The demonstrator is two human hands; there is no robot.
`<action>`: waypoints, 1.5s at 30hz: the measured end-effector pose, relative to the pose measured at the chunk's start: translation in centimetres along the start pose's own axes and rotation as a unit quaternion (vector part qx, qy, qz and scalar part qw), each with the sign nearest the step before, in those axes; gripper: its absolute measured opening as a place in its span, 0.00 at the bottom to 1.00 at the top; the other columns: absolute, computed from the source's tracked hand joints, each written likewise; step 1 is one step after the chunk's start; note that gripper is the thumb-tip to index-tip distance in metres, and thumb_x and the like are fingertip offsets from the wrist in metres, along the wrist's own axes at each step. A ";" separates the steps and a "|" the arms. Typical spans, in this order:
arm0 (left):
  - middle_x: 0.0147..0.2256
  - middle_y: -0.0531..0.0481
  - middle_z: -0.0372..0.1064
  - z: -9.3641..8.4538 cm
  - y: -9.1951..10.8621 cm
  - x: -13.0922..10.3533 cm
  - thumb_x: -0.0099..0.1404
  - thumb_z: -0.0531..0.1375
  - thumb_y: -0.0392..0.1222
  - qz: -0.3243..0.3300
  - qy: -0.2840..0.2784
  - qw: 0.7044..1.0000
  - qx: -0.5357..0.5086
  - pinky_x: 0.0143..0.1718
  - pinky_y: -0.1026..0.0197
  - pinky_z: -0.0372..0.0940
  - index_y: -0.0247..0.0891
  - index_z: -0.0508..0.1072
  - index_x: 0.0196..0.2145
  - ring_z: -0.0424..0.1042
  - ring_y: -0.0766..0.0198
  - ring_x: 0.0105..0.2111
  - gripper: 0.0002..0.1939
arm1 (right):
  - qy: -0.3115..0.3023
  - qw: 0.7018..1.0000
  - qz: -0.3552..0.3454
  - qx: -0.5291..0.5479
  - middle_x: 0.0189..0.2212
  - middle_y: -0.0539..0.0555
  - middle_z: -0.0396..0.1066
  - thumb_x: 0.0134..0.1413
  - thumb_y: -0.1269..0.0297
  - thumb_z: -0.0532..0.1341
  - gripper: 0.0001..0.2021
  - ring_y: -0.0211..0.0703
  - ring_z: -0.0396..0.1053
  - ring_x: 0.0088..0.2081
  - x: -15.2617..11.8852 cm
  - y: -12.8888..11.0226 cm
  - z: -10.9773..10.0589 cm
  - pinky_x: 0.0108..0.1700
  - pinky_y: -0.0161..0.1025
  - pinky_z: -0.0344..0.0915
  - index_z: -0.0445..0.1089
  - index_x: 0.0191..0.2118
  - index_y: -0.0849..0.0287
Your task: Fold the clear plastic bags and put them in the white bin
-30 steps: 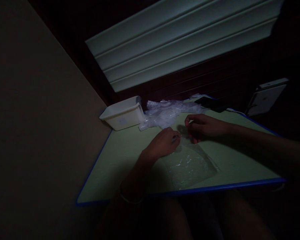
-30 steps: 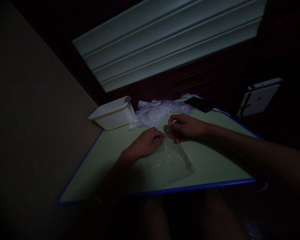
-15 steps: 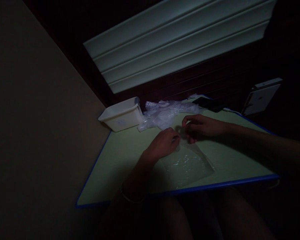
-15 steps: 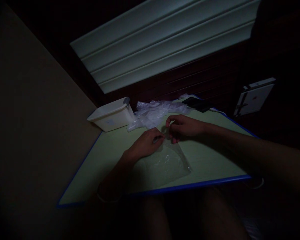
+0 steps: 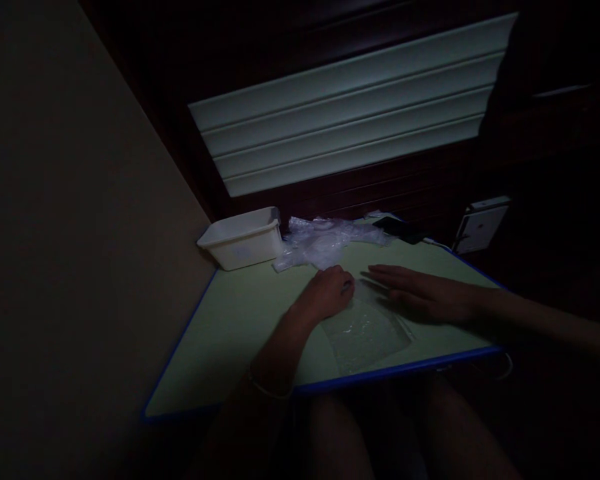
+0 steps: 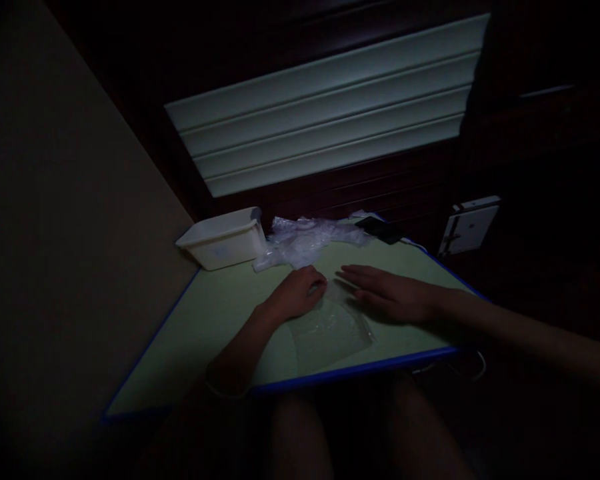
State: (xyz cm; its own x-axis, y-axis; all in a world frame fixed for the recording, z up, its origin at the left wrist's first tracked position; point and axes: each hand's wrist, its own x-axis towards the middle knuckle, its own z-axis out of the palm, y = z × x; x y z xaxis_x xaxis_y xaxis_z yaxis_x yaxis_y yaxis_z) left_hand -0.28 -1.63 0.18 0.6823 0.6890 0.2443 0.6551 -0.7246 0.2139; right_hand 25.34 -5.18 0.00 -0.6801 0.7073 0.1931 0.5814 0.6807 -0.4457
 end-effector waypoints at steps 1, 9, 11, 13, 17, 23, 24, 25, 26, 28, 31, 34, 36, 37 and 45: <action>0.39 0.43 0.71 0.0 0.0 0.0 0.68 0.51 0.41 0.001 -0.001 1.000 0.006 0.48 0.56 0.64 0.35 0.76 0.42 0.71 0.58 0.42 0.14 | -0.004 1.000 0.002 -0.013 0.69 0.57 0.46 0.65 0.53 0.51 0.29 0.56 0.43 0.68 -0.5 0.1 0.6 0.67 0.59 0.44 0.49 0.69 0.53; 0.41 0.43 0.70 0.3 0.4 -0.1 0.70 0.52 0.43 0.043 0.024 0.999 0.009 0.50 0.56 0.63 0.36 0.74 0.48 0.68 0.58 0.45 0.16 | -0.015 0.998 -0.025 -0.064 0.69 0.56 0.44 0.67 0.54 0.48 0.28 0.56 0.39 0.69 -0.8 0.9 2.0 0.67 0.61 0.40 0.47 0.69 0.52; 0.41 0.44 0.69 0.4 0.5 -0.1 0.70 0.51 0.43 0.063 0.017 0.998 -0.001 0.50 0.57 0.63 0.38 0.75 0.49 0.68 0.59 0.45 0.17 | -0.019 0.997 -0.027 -0.073 0.69 0.55 0.43 0.67 0.55 0.48 0.28 0.56 0.38 0.69 -0.8 0.8 1.9 0.67 0.61 0.40 0.47 0.69 0.52; 0.41 0.45 0.69 0.4 0.6 -0.1 0.70 0.51 0.44 0.071 0.008 0.997 -0.009 0.49 0.57 0.63 0.39 0.75 0.50 0.67 0.59 0.44 0.17 | -0.025 0.996 -0.028 -0.085 0.70 0.55 0.42 0.67 0.56 0.47 0.27 0.55 0.37 0.69 -0.8 0.7 1.9 0.67 0.61 0.40 0.46 0.69 0.51; 0.41 0.45 0.68 0.5 0.6 -0.1 0.70 0.51 0.44 0.066 -0.006 0.998 -0.017 0.49 0.57 0.63 0.40 0.75 0.50 0.67 0.59 0.44 0.17 | -0.032 0.994 -0.029 -0.097 0.70 0.55 0.41 0.67 0.56 0.47 0.27 0.54 0.37 0.69 -0.8 0.5 1.8 0.67 0.61 0.40 0.46 0.69 0.50; 0.41 0.44 0.68 0.7 0.3 0.0 0.70 0.52 0.43 0.075 0.006 0.997 -0.015 0.49 0.57 0.63 0.38 0.76 0.50 0.68 0.59 0.43 0.17 | -0.056 0.994 -0.031 -0.087 0.70 0.54 0.39 0.67 0.56 0.48 0.27 0.56 0.34 0.69 -1.6 0.1 1.3 0.67 0.62 0.38 0.48 0.68 0.49; 0.40 0.44 0.68 0.8 0.3 0.0 0.70 0.52 0.43 0.077 0.007 0.997 -0.015 0.48 0.58 0.63 0.37 0.75 0.50 0.68 0.59 0.43 0.18 | -0.063 0.994 -0.030 -0.084 0.70 0.53 0.39 0.67 0.57 0.48 0.27 0.55 0.34 0.69 -1.8 0.0 1.2 0.67 0.62 0.37 0.47 0.69 0.48; 0.40 0.44 0.68 0.8 0.3 0.0 0.70 0.52 0.43 0.076 0.008 0.997 -0.014 0.48 0.58 0.64 0.37 0.75 0.50 0.68 0.59 0.43 0.17 | -0.071 0.994 -0.031 -0.082 0.70 0.52 0.38 0.67 0.57 0.48 0.27 0.55 0.33 0.69 -2.0 -0.1 1.1 0.67 0.62 0.37 0.46 0.69 0.47; 0.40 0.44 0.68 0.8 0.3 0.0 0.69 0.52 0.43 0.075 0.009 0.997 -0.012 0.48 0.58 0.64 0.37 0.75 0.50 0.68 0.60 0.42 0.17 | -0.079 0.993 -0.032 -0.081 0.70 0.52 0.37 0.67 0.57 0.48 0.27 0.55 0.32 0.69 -2.3 -0.3 1.0 0.67 0.62 0.36 0.45 0.69 0.46; 0.40 0.45 0.68 0.8 0.4 0.1 0.69 0.52 0.42 0.072 0.008 0.997 -0.006 0.47 0.59 0.64 0.37 0.76 0.49 0.68 0.60 0.42 0.17 | -0.096 0.991 -0.036 -0.086 0.70 0.51 0.34 0.66 0.57 0.48 0.28 0.55 0.31 0.69 -2.8 -0.7 0.9 0.67 0.62 0.34 0.42 0.69 0.46; 0.40 0.45 0.68 0.8 0.4 0.1 0.69 0.52 0.41 0.074 0.009 0.997 0.002 0.47 0.59 0.64 0.38 0.76 0.49 0.68 0.60 0.42 0.17 | -0.108 0.989 -0.043 -0.089 0.70 0.50 0.33 0.66 0.57 0.48 0.29 0.54 0.29 0.69 -3.5 -1.3 1.0 0.67 0.63 0.33 0.39 0.70 0.47; 0.40 0.45 0.68 0.8 0.4 0.1 0.69 0.52 0.42 0.080 0.013 0.997 0.003 0.47 0.59 0.64 0.37 0.76 0.49 0.68 0.60 0.42 0.17 | -0.099 0.991 -0.042 -0.076 0.70 0.49 0.35 0.66 0.57 0.49 0.30 0.54 0.29 0.69 -4.2 -2.0 1.2 0.67 0.62 0.32 0.38 0.70 0.45; 0.40 0.45 0.68 0.9 0.3 0.2 0.69 0.52 0.42 0.082 0.016 0.996 0.002 0.47 0.59 0.64 0.37 0.76 0.49 0.68 0.60 0.42 0.17 | -0.107 0.991 -0.043 -0.074 0.70 0.48 0.34 0.66 0.57 0.49 0.31 0.54 0.29 0.69 -4.5 -2.4 1.2 0.67 0.62 0.32 0.37 0.70 0.45; 0.39 0.45 0.68 1.0 0.2 0.2 0.69 0.52 0.41 0.083 0.017 0.996 0.003 0.47 0.59 0.64 0.36 0.76 0.49 0.68 0.60 0.42 0.17 | -0.113 0.990 -0.043 -0.075 0.70 0.48 0.33 0.66 0.58 0.49 0.31 0.54 0.28 0.69 -4.6 -2.5 1.2 0.67 0.62 0.32 0.36 0.70 0.45; 0.40 0.45 0.68 1.1 0.3 0.2 0.69 0.53 0.41 0.079 0.018 0.997 0.004 0.47 0.59 0.64 0.38 0.76 0.49 0.68 0.60 0.42 0.16 | -0.111 0.990 -0.017 -0.080 0.71 0.49 0.32 0.66 0.57 0.48 0.30 0.55 0.28 0.69 -3.5 -1.3 -0.2 0.67 0.63 0.34 0.36 0.70 0.45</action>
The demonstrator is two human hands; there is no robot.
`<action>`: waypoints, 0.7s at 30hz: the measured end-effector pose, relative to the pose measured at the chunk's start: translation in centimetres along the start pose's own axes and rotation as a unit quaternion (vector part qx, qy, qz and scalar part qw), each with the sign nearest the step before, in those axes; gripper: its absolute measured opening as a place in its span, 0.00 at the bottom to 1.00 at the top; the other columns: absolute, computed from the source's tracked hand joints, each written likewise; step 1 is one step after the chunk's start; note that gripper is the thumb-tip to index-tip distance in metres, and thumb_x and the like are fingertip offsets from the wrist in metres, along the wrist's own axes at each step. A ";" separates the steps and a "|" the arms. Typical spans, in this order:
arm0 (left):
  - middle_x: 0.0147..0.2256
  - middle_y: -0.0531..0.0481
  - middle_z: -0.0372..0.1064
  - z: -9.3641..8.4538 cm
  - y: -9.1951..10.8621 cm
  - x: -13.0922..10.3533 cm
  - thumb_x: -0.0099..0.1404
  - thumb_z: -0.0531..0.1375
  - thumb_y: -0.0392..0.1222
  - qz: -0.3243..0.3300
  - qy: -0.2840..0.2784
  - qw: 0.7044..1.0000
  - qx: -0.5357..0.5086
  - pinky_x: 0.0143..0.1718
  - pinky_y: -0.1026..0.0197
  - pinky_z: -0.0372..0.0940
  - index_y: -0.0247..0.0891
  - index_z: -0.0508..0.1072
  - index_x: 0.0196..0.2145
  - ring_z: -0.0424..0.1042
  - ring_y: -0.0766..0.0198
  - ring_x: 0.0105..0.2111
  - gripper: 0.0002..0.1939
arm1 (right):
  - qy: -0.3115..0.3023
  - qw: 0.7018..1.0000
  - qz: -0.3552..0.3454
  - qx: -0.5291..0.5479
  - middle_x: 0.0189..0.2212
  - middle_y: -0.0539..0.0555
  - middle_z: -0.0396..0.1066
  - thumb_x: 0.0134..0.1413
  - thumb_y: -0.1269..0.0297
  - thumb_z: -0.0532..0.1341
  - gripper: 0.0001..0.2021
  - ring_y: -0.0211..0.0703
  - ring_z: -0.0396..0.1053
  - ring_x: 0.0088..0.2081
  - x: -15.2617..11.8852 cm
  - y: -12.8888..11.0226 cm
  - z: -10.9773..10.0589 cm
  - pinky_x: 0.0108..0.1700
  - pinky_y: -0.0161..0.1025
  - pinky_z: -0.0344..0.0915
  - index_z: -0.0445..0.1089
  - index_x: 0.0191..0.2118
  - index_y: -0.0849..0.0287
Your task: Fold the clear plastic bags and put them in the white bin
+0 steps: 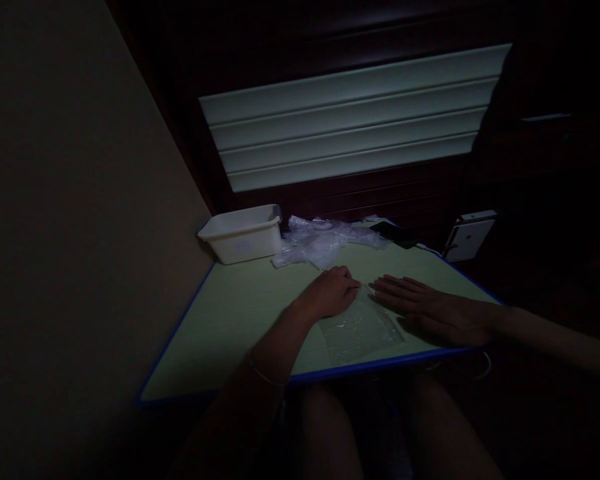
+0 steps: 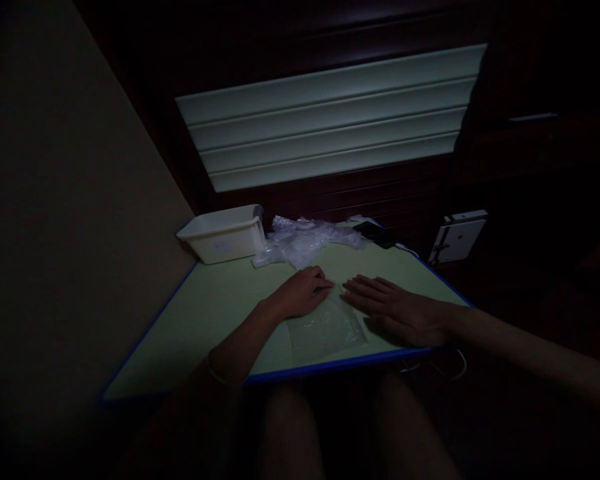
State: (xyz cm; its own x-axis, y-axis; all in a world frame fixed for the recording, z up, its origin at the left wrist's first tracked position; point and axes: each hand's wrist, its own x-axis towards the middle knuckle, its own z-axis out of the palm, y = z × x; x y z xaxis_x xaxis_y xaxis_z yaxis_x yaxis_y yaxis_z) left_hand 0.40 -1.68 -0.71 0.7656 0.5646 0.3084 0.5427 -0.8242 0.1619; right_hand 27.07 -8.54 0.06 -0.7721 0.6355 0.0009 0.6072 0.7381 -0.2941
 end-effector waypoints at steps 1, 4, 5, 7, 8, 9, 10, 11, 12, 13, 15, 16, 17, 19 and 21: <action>0.40 0.45 0.68 0.0 0.0 0.0 0.69 0.52 0.41 0.000 0.000 1.000 -0.001 0.47 0.59 0.64 0.38 0.76 0.49 0.68 0.60 0.42 0.16 | -0.005 1.000 0.000 -0.002 0.71 0.49 0.32 0.66 0.57 0.48 0.30 0.55 0.28 0.69 0.1 0.0 0.0 0.67 0.63 0.34 0.37 0.70 0.45; 0.40 0.45 0.68 0.0 0.0 0.0 0.69 0.52 0.42 0.002 -0.001 1.000 -0.003 0.47 0.58 0.64 0.38 0.76 0.49 0.68 0.60 0.42 0.17 | -0.010 1.000 -0.013 -0.002 0.70 0.49 0.33 0.65 0.57 0.49 0.30 0.55 0.28 0.69 -0.2 -0.4 0.1 0.66 0.64 0.33 0.39 0.69 0.45; 0.40 0.44 0.68 -0.1 0.0 0.0 0.69 0.52 0.42 0.002 -0.001 1.000 -0.003 0.48 0.58 0.64 0.38 0.76 0.49 0.68 0.59 0.42 0.17 | -0.011 1.000 -0.016 -0.004 0.70 0.49 0.33 0.65 0.57 0.50 0.30 0.56 0.28 0.69 -0.5 -0.8 0.1 0.66 0.64 0.33 0.39 0.69 0.45; 0.40 0.44 0.68 -0.1 0.0 0.1 0.69 0.52 0.42 0.000 -0.005 1.000 -0.003 0.48 0.58 0.64 0.38 0.76 0.49 0.68 0.59 0.43 0.17 | -0.016 1.000 -0.017 -0.007 0.70 0.48 0.32 0.65 0.58 0.50 0.31 0.55 0.27 0.69 -1.2 -1.5 0.2 0.66 0.64 0.33 0.38 0.69 0.44; 0.40 0.44 0.68 -0.1 0.0 0.1 0.69 0.52 0.42 -0.002 -0.007 1.000 -0.003 0.48 0.57 0.64 0.38 0.75 0.49 0.68 0.59 0.43 0.17 | -0.017 1.000 -0.019 -0.004 0.70 0.48 0.32 0.65 0.59 0.50 0.31 0.55 0.27 0.68 -1.6 -2.0 0.2 0.66 0.64 0.33 0.38 0.69 0.44; 0.40 0.44 0.68 -0.1 0.0 0.1 0.69 0.52 0.42 -0.003 -0.009 1.000 -0.004 0.48 0.57 0.64 0.38 0.75 0.49 0.68 0.59 0.43 0.17 | -0.020 1.000 -0.022 0.003 0.70 0.47 0.33 0.65 0.59 0.50 0.31 0.55 0.28 0.68 -2.0 -2.4 0.2 0.67 0.63 0.33 0.39 0.69 0.43; 0.40 0.44 0.68 -0.1 0.0 0.1 0.69 0.52 0.42 -0.002 -0.010 1.000 -0.004 0.48 0.57 0.64 0.38 0.76 0.49 0.68 0.59 0.43 0.17 | -0.018 0.999 -0.026 0.011 0.70 0.47 0.34 0.64 0.59 0.51 0.31 0.55 0.29 0.68 -2.4 -2.8 0.2 0.67 0.63 0.33 0.40 0.69 0.43; 0.40 0.44 0.68 -0.1 0.0 0.1 0.69 0.52 0.42 0.000 -0.010 1.000 -0.004 0.48 0.58 0.64 0.37 0.76 0.49 0.68 0.59 0.43 0.17 | -0.018 0.999 -0.035 0.018 0.70 0.47 0.34 0.64 0.60 0.51 0.31 0.55 0.30 0.68 -2.9 -3.2 0.2 0.67 0.63 0.32 0.40 0.69 0.43; 0.40 0.44 0.68 -0.1 -0.1 0.1 0.69 0.52 0.41 0.001 -0.008 1.000 -0.004 0.48 0.58 0.64 0.37 0.76 0.49 0.68 0.59 0.43 0.16 | -0.021 0.999 -0.042 0.023 0.70 0.47 0.35 0.63 0.60 0.52 0.31 0.56 0.30 0.68 -3.3 -3.6 0.2 0.67 0.62 0.33 0.41 0.69 0.43; 0.40 0.44 0.68 0.0 -0.1 0.1 0.69 0.52 0.41 0.003 -0.007 1.000 -0.003 0.48 0.58 0.64 0.38 0.76 0.49 0.68 0.59 0.43 0.16 | -0.021 0.998 -0.045 0.025 0.70 0.47 0.35 0.63 0.60 0.52 0.31 0.56 0.30 0.68 -3.7 -4.0 0.3 0.66 0.63 0.34 0.41 0.69 0.43; 0.40 0.44 0.68 0.0 -0.1 0.1 0.69 0.52 0.41 0.005 -0.006 1.000 -0.003 0.48 0.57 0.64 0.38 0.76 0.49 0.68 0.59 0.43 0.16 | -0.028 0.998 -0.044 0.024 0.70 0.47 0.35 0.63 0.60 0.52 0.32 0.57 0.30 0.68 -4.3 -4.5 0.3 0.66 0.63 0.36 0.40 0.69 0.43; 0.40 0.44 0.68 0.0 -0.1 0.1 0.69 0.52 0.41 0.006 -0.005 1.000 -0.002 0.48 0.57 0.64 0.38 0.76 0.49 0.68 0.59 0.43 0.16 | -0.029 0.999 -0.039 0.024 0.70 0.47 0.34 0.63 0.59 0.52 0.32 0.57 0.29 0.68 -4.4 -4.6 0.3 0.66 0.63 0.36 0.40 0.69 0.43; 0.40 0.44 0.68 0.0 -0.2 0.1 0.69 0.52 0.41 0.007 -0.005 1.000 -0.002 0.48 0.57 0.64 0.38 0.76 0.48 0.68 0.59 0.43 0.16 | -0.030 0.999 -0.034 0.024 0.70 0.47 0.34 0.63 0.59 0.53 0.32 0.57 0.29 0.68 -4.4 -4.6 0.2 0.66 0.63 0.36 0.40 0.69 0.43; 0.40 0.45 0.68 -0.1 -0.1 0.1 0.69 0.52 0.41 0.009 -0.003 1.000 -0.001 0.48 0.57 0.64 0.39 0.76 0.48 0.68 0.59 0.42 0.16 | -0.026 0.999 -0.021 0.026 0.70 0.46 0.34 0.63 0.58 0.53 0.32 0.56 0.29 0.68 -4.0 -4.3 0.0 0.67 0.62 0.35 0.40 0.69 0.42; 0.40 0.45 0.68 -0.1 -0.1 0.0 0.69 0.52 0.41 0.008 -0.003 1.000 0.000 0.47 0.58 0.64 0.38 0.76 0.49 0.68 0.59 0.42 0.16 | -0.022 0.999 -0.006 0.023 0.70 0.46 0.33 0.64 0.57 0.52 0.32 0.56 0.28 0.68 -2.9 -3.4 -0.3 0.67 0.62 0.33 0.39 0.69 0.42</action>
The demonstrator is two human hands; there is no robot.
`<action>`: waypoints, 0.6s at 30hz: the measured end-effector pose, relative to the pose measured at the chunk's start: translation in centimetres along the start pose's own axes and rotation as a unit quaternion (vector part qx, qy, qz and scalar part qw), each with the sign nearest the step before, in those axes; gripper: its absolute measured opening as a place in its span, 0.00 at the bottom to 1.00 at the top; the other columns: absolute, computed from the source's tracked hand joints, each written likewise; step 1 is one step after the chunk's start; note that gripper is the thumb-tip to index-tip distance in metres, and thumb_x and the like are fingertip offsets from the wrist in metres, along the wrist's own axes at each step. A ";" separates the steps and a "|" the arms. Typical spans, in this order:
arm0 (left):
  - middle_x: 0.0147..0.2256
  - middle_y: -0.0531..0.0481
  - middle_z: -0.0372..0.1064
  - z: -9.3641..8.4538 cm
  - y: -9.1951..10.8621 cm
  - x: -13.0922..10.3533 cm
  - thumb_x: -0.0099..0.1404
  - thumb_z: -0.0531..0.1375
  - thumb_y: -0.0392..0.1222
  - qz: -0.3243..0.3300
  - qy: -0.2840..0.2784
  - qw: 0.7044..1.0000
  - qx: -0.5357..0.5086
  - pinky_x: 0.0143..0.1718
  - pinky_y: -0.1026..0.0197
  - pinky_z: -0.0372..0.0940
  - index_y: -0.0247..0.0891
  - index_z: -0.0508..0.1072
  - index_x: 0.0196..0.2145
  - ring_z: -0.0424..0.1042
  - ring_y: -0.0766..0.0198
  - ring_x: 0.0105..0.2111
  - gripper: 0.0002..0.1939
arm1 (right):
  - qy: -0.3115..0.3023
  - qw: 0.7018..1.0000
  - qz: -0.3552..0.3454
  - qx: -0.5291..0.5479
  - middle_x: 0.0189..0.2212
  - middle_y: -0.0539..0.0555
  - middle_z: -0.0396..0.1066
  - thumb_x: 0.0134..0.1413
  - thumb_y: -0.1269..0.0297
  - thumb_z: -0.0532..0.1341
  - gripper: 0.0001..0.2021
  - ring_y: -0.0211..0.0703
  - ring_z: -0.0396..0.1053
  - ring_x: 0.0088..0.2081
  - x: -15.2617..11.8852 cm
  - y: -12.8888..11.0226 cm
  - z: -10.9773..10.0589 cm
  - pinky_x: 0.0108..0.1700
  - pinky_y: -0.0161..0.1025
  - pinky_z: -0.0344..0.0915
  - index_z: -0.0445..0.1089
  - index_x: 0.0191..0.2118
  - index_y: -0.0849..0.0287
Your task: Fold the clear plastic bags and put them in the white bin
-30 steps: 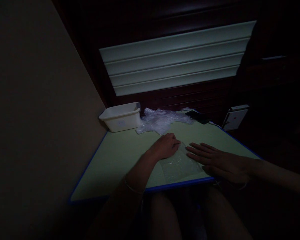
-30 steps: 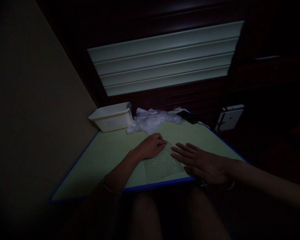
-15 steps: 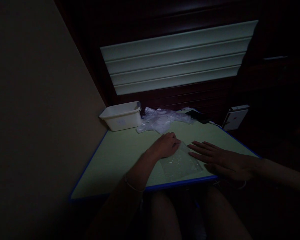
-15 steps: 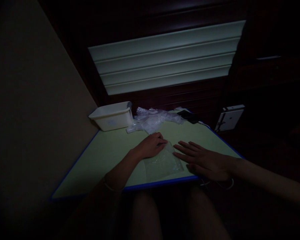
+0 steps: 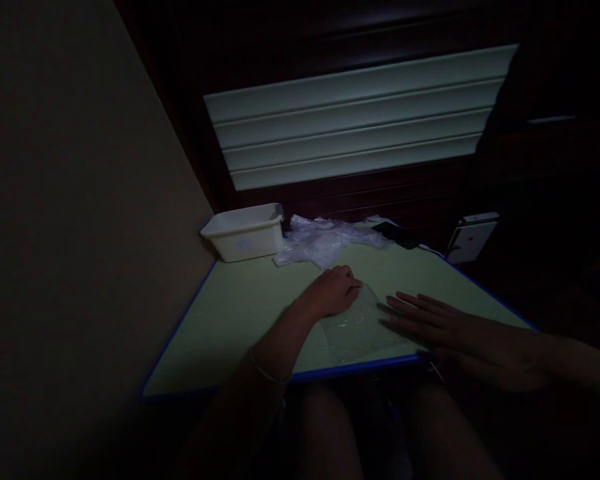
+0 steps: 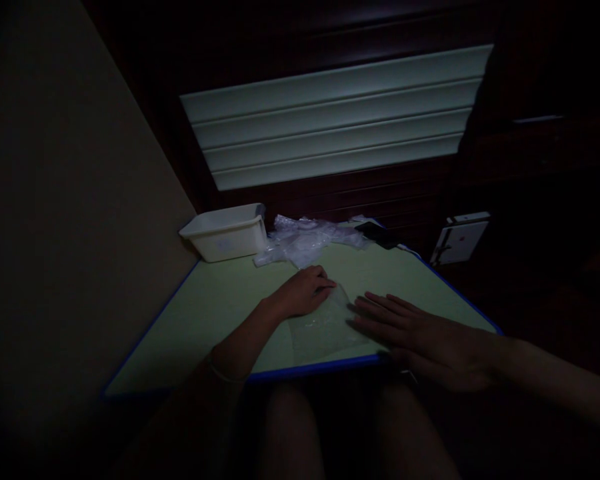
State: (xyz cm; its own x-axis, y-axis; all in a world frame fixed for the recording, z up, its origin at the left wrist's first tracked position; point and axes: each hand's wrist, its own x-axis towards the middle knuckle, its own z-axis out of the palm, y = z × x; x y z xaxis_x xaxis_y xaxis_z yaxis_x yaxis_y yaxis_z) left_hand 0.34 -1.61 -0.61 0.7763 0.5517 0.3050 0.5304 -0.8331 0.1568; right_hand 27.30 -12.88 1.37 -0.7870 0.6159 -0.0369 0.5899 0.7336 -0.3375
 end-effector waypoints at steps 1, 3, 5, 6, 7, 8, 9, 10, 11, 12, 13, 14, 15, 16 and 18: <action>0.40 0.45 0.68 0.0 0.0 0.0 0.69 0.52 0.41 -0.002 0.001 1.000 0.000 0.47 0.58 0.64 0.38 0.76 0.49 0.68 0.59 0.42 0.16 | 0.005 1.000 0.012 -0.004 0.70 0.46 0.32 0.64 0.57 0.51 0.32 0.55 0.28 0.68 0.6 0.5 -0.2 0.67 0.62 0.34 0.38 0.69 0.42; 0.39 0.45 0.68 0.1 0.0 0.0 0.69 0.52 0.41 -0.004 0.003 1.000 0.000 0.46 0.58 0.64 0.37 0.76 0.49 0.68 0.59 0.42 0.17 | 0.017 1.000 0.013 -0.016 0.70 0.47 0.31 0.65 0.57 0.49 0.31 0.55 0.27 0.69 1.9 1.7 -0.3 0.67 0.63 0.33 0.37 0.69 0.44; 0.40 0.45 0.68 0.2 0.0 0.0 0.69 0.52 0.41 -0.004 0.007 1.000 0.000 0.47 0.58 0.64 0.38 0.76 0.49 0.68 0.59 0.42 0.17 | 0.020 0.999 0.015 -0.027 0.70 0.49 0.32 0.66 0.56 0.49 0.30 0.55 0.27 0.69 2.8 2.6 -0.2 0.66 0.63 0.34 0.38 0.69 0.45; 0.40 0.45 0.68 0.3 0.0 0.0 0.69 0.52 0.41 -0.003 0.007 1.000 0.001 0.48 0.58 0.64 0.38 0.76 0.49 0.68 0.59 0.42 0.17 | 0.027 0.999 0.014 -0.025 0.70 0.49 0.33 0.66 0.56 0.49 0.30 0.55 0.27 0.69 3.1 2.9 0.0 0.66 0.63 0.34 0.39 0.69 0.45; 0.40 0.45 0.68 0.4 -0.1 0.0 0.69 0.52 0.42 -0.003 0.005 1.000 0.002 0.48 0.57 0.63 0.39 0.76 0.49 0.68 0.59 0.43 0.17 | 0.030 0.999 0.013 -0.025 0.70 0.49 0.33 0.66 0.56 0.49 0.30 0.56 0.28 0.69 3.2 3.1 0.2 0.66 0.63 0.34 0.39 0.69 0.45; 0.40 0.45 0.68 0.4 -0.1 0.0 0.70 0.51 0.42 -0.003 0.003 1.000 0.003 0.49 0.57 0.63 0.39 0.76 0.49 0.68 0.59 0.43 0.17 | 0.031 0.999 0.009 -0.026 0.70 0.49 0.33 0.66 0.56 0.50 0.30 0.56 0.28 0.69 3.1 3.1 0.4 0.66 0.63 0.34 0.39 0.69 0.45; 0.40 0.45 0.68 0.4 -0.1 0.0 0.70 0.51 0.42 -0.003 0.001 1.000 0.004 0.49 0.57 0.63 0.40 0.76 0.49 0.68 0.59 0.43 0.17 | 0.030 0.999 0.005 -0.028 0.70 0.49 0.33 0.65 0.56 0.50 0.30 0.56 0.28 0.69 2.8 2.9 0.6 0.66 0.64 0.34 0.39 0.69 0.45; 0.40 0.45 0.68 0.4 -0.1 0.1 0.70 0.51 0.42 -0.003 -0.001 1.000 0.004 0.49 0.57 0.63 0.39 0.75 0.49 0.68 0.59 0.43 0.17 | 0.025 0.999 0.002 -0.033 0.70 0.49 0.32 0.65 0.56 0.50 0.31 0.56 0.27 0.69 2.5 2.6 0.7 0.66 0.64 0.34 0.38 0.69 0.44; 0.40 0.45 0.68 0.3 0.0 0.1 0.70 0.51 0.42 -0.003 -0.003 1.000 0.005 0.48 0.57 0.64 0.39 0.75 0.49 0.68 0.59 0.43 0.17 | 0.013 0.999 -0.001 -0.040 0.70 0.49 0.31 0.65 0.57 0.50 0.31 0.56 0.27 0.69 2.0 2.2 0.7 0.66 0.64 0.34 0.37 0.69 0.44; 0.40 0.44 0.68 0.2 0.0 0.2 0.70 0.51 0.42 -0.004 -0.005 1.000 0.006 0.48 0.57 0.64 0.38 0.75 0.49 0.68 0.59 0.43 0.17 | 0.006 0.999 0.001 -0.044 0.70 0.49 0.30 0.65 0.57 0.50 0.32 0.56 0.27 0.69 1.6 1.7 0.7 0.66 0.65 0.34 0.36 0.69 0.44; 0.40 0.44 0.68 0.2 0.0 0.2 0.69 0.51 0.41 -0.006 -0.006 1.000 0.007 0.48 0.57 0.64 0.38 0.75 0.49 0.68 0.59 0.42 0.17 | -0.004 0.999 0.001 -0.044 0.70 0.48 0.31 0.65 0.57 0.51 0.32 0.57 0.27 0.69 1.0 1.1 0.5 0.66 0.64 0.34 0.37 0.69 0.43; 0.40 0.44 0.68 0.2 0.0 0.3 0.69 0.51 0.41 -0.008 -0.008 1.000 0.009 0.48 0.57 0.64 0.39 0.75 0.49 0.68 0.59 0.42 0.17 | -0.012 0.999 -0.004 -0.041 0.70 0.47 0.31 0.64 0.58 0.52 0.32 0.57 0.29 0.69 0.6 0.4 0.3 0.67 0.64 0.34 0.38 0.69 0.41; 0.40 0.44 0.68 0.2 0.0 0.3 0.69 0.51 0.41 -0.009 -0.011 1.000 0.010 0.48 0.56 0.64 0.39 0.75 0.49 0.68 0.59 0.43 0.17 | -0.015 0.999 -0.016 -0.037 0.70 0.46 0.32 0.64 0.57 0.53 0.32 0.57 0.30 0.69 0.1 -0.2 0.0 0.67 0.63 0.33 0.39 0.69 0.40; 0.40 0.44 0.68 0.2 0.0 0.3 0.69 0.51 0.41 -0.009 -0.013 1.000 0.010 0.48 0.56 0.64 0.39 0.75 0.49 0.68 0.59 0.43 0.17 | -0.016 0.999 -0.020 -0.032 0.70 0.44 0.32 0.63 0.57 0.53 0.32 0.57 0.31 0.69 -0.2 -0.7 -0.4 0.68 0.62 0.33 0.40 0.69 0.39; 0.40 0.44 0.67 0.3 0.0 0.4 0.69 0.51 0.42 -0.007 -0.012 1.000 0.008 0.48 0.56 0.63 0.39 0.76 0.48 0.68 0.58 0.43 0.17 | -0.016 0.999 -0.011 -0.026 0.70 0.43 0.34 0.63 0.57 0.54 0.32 0.57 0.33 0.69 -0.4 -1.1 -1.2 0.68 0.60 0.35 0.42 0.69 0.38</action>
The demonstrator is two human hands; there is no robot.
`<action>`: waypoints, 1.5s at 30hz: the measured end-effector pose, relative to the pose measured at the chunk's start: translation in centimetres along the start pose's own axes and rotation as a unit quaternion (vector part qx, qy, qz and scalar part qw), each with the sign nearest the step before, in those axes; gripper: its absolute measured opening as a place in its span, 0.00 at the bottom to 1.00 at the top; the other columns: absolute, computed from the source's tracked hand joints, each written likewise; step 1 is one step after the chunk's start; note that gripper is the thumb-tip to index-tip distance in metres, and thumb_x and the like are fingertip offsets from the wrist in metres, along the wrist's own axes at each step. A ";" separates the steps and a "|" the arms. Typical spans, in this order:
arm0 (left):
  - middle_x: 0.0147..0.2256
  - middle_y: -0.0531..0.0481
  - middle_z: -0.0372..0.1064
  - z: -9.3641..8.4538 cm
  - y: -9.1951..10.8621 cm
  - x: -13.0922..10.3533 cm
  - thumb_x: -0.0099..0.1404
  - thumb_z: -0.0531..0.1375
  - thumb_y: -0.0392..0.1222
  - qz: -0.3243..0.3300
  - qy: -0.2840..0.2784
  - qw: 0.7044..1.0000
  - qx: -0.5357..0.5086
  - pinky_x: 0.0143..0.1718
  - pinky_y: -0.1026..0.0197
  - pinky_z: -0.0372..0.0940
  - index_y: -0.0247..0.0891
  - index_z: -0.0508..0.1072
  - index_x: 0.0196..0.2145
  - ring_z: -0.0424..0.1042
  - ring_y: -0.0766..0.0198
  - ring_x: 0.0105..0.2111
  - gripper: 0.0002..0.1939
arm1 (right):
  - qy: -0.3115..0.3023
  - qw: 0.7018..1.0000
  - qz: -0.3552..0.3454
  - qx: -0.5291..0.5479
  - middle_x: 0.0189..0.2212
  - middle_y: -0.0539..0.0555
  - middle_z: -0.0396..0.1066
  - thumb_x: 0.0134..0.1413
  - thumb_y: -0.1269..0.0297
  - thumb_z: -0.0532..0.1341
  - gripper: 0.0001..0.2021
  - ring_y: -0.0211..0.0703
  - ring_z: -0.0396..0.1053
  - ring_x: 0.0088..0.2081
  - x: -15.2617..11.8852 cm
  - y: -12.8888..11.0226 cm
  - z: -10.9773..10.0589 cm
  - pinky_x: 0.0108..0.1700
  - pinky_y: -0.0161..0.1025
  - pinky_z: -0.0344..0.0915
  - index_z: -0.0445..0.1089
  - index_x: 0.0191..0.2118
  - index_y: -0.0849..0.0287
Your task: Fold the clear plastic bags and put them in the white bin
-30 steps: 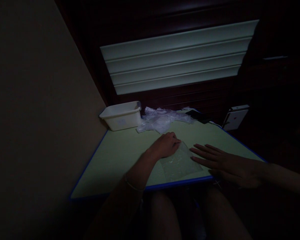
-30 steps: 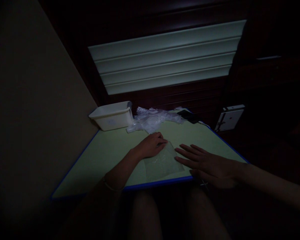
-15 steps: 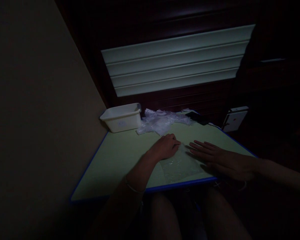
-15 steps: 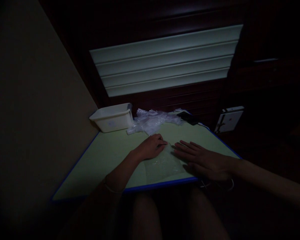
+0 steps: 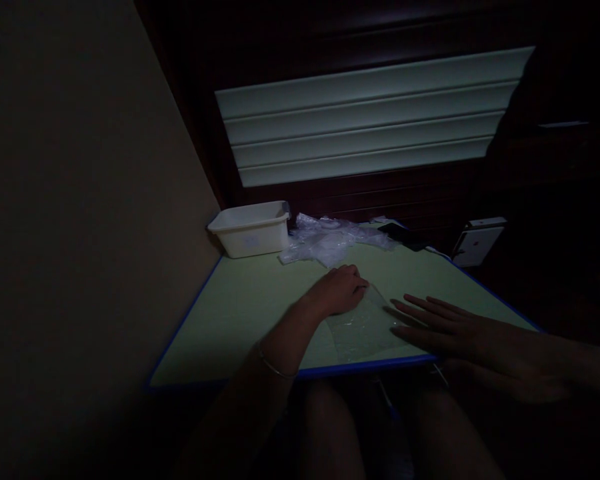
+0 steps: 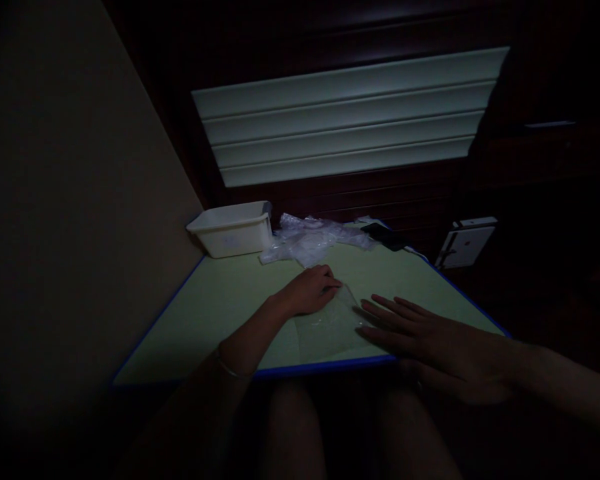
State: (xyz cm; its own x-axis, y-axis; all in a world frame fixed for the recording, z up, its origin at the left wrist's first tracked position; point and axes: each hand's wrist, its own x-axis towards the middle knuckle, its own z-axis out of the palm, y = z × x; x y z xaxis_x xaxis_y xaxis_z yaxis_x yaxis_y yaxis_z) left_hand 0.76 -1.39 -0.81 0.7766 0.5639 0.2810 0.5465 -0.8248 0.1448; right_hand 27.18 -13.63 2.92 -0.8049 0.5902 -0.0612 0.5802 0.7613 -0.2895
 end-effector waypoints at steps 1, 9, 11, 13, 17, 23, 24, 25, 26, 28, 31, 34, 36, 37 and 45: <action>0.40 0.44 0.67 0.1 0.0 0.0 0.69 0.51 0.42 0.002 0.002 1.000 -0.002 0.48 0.56 0.64 0.38 0.76 0.48 0.68 0.58 0.43 0.17 | 0.003 1.000 0.002 0.002 0.70 0.43 0.35 0.62 0.56 0.54 0.32 0.58 0.34 0.69 0.2 0.1 -0.4 0.68 0.59 0.38 0.43 0.69 0.39; 0.45 0.44 0.68 -1.9 -1.1 -0.6 0.70 0.50 0.41 -0.061 0.094 0.993 -0.039 0.49 0.58 0.63 0.36 0.69 0.53 0.69 0.61 0.43 0.17 | 0.183 0.976 0.099 0.057 0.49 0.63 0.73 0.63 0.52 0.50 0.23 0.53 0.73 0.45 9.9 6.6 -3.2 0.44 0.46 0.70 0.70 0.51 0.63; 0.42 0.44 0.70 -2.8 -1.9 -0.8 0.69 0.50 0.40 -0.106 0.103 0.989 -0.027 0.46 0.59 0.64 0.35 0.73 0.46 0.70 0.61 0.40 0.15 | 0.167 0.979 0.092 0.074 0.40 0.61 0.76 0.61 0.52 0.51 0.21 0.48 0.73 0.37 12.9 7.6 -3.3 0.38 0.41 0.69 0.73 0.44 0.64; 0.39 0.44 0.72 -3.4 -2.8 -1.1 0.68 0.51 0.40 -0.151 0.087 0.985 -0.012 0.44 0.58 0.64 0.34 0.75 0.40 0.71 0.60 0.38 0.14 | 0.151 0.982 0.071 0.084 0.35 0.59 0.75 0.59 0.53 0.53 0.19 0.46 0.72 0.34 15.1 8.1 -2.9 0.36 0.39 0.66 0.73 0.40 0.64; 0.36 0.43 0.75 -3.7 -4.4 -1.8 0.65 0.53 0.40 -0.215 0.021 0.976 -0.027 0.40 0.59 0.64 0.34 0.77 0.37 0.72 0.59 0.36 0.13 | 0.164 0.973 0.077 0.139 0.29 0.56 0.73 0.57 0.52 0.54 0.18 0.42 0.68 0.29 16.8 8.4 -1.2 0.32 0.37 0.62 0.71 0.36 0.64; 0.31 0.44 0.76 -4.1 -4.5 -2.5 0.64 0.56 0.44 -0.243 -0.037 0.968 -0.049 0.32 0.62 0.61 0.33 0.77 0.31 0.72 0.61 0.31 0.14 | 0.163 0.966 0.077 0.184 0.27 0.54 0.72 0.55 0.51 0.55 0.18 0.40 0.65 0.28 16.3 8.3 -0.5 0.30 0.36 0.60 0.70 0.34 0.63; 0.31 0.44 0.76 -4.2 -4.4 -2.5 0.64 0.56 0.45 -0.244 -0.041 0.967 -0.054 0.32 0.62 0.61 0.33 0.77 0.31 0.72 0.61 0.31 0.14 | 0.157 0.970 0.077 0.170 0.27 0.54 0.72 0.55 0.52 0.55 0.17 0.41 0.65 0.28 16.2 8.2 -0.6 0.30 0.36 0.60 0.71 0.33 0.62; 0.31 0.44 0.76 -4.3 -4.3 -2.6 0.64 0.56 0.45 -0.244 -0.043 0.967 -0.058 0.32 0.62 0.61 0.33 0.77 0.31 0.72 0.61 0.31 0.14 | 0.149 0.974 0.075 0.153 0.28 0.55 0.72 0.54 0.52 0.56 0.17 0.41 0.65 0.29 16.1 8.1 -0.7 0.30 0.37 0.59 0.71 0.33 0.62; 0.31 0.45 0.76 -4.4 -4.3 -2.6 0.64 0.57 0.45 -0.243 -0.043 0.967 -0.063 0.31 0.62 0.61 0.33 0.77 0.31 0.72 0.61 0.31 0.13 | 0.140 0.978 0.074 0.138 0.28 0.55 0.72 0.53 0.53 0.56 0.16 0.42 0.65 0.29 16.1 8.0 -0.8 0.30 0.37 0.59 0.71 0.33 0.62; 0.30 0.45 0.75 -4.4 -4.3 -2.7 0.64 0.56 0.44 -0.239 -0.042 0.967 -0.071 0.31 0.62 0.60 0.34 0.76 0.31 0.72 0.62 0.30 0.13 | 0.125 0.982 0.069 0.123 0.27 0.54 0.71 0.53 0.54 0.57 0.15 0.42 0.65 0.28 16.1 7.8 -0.9 0.29 0.37 0.57 0.71 0.32 0.61; 0.29 0.46 0.75 -4.2 -4.5 -2.8 0.64 0.56 0.44 -0.237 -0.039 0.968 -0.075 0.30 0.62 0.60 0.33 0.76 0.31 0.71 0.62 0.29 0.13 | 0.114 0.983 0.067 0.126 0.24 0.53 0.70 0.52 0.54 0.57 0.14 0.41 0.64 0.26 16.3 7.7 -0.9 0.28 0.37 0.56 0.71 0.30 0.61; 0.30 0.45 0.75 -4.2 -4.6 -2.7 0.64 0.55 0.44 -0.241 -0.037 0.967 -0.070 0.31 0.62 0.60 0.33 0.76 0.32 0.70 0.62 0.29 0.14 | 0.109 0.983 0.075 0.127 0.24 0.54 0.71 0.51 0.55 0.57 0.14 0.41 0.64 0.26 16.4 7.9 -0.8 0.29 0.37 0.57 0.71 0.29 0.61; 0.31 0.45 0.75 -4.3 -4.5 -2.6 0.64 0.55 0.44 -0.242 -0.039 0.967 -0.069 0.31 0.63 0.60 0.32 0.77 0.32 0.71 0.63 0.30 0.14 | 0.109 0.981 0.080 0.135 0.25 0.54 0.72 0.51 0.54 0.57 0.14 0.42 0.65 0.27 16.5 8.1 -0.8 0.29 0.38 0.57 0.72 0.29 0.60; 0.31 0.45 0.75 -4.3 -4.5 -2.6 0.64 0.55 0.44 -0.242 -0.040 0.967 -0.069 0.32 0.63 0.60 0.32 0.77 0.33 0.71 0.62 0.31 0.15 | 0.108 0.980 0.083 0.141 0.25 0.53 0.72 0.51 0.54 0.57 0.14 0.42 0.66 0.27 16.6 8.2 -0.8 0.30 0.38 0.58 0.72 0.30 0.60; 0.30 0.46 0.75 -4.3 -4.5 -2.7 0.64 0.54 0.43 -0.237 -0.039 0.968 -0.072 0.31 0.63 0.60 0.32 0.77 0.32 0.70 0.62 0.30 0.15 | 0.097 0.982 0.076 0.144 0.25 0.52 0.72 0.50 0.56 0.57 0.13 0.42 0.66 0.27 16.7 8.5 -0.8 0.31 0.37 0.58 0.72 0.30 0.61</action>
State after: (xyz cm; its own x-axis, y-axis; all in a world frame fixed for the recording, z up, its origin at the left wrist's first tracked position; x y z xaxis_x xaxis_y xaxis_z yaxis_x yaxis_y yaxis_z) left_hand -5.11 0.64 1.82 0.4740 0.8770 0.0790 0.8024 -0.4671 0.3715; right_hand 18.77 2.90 0.18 -0.6569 0.7523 0.0516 0.6094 0.5699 -0.5513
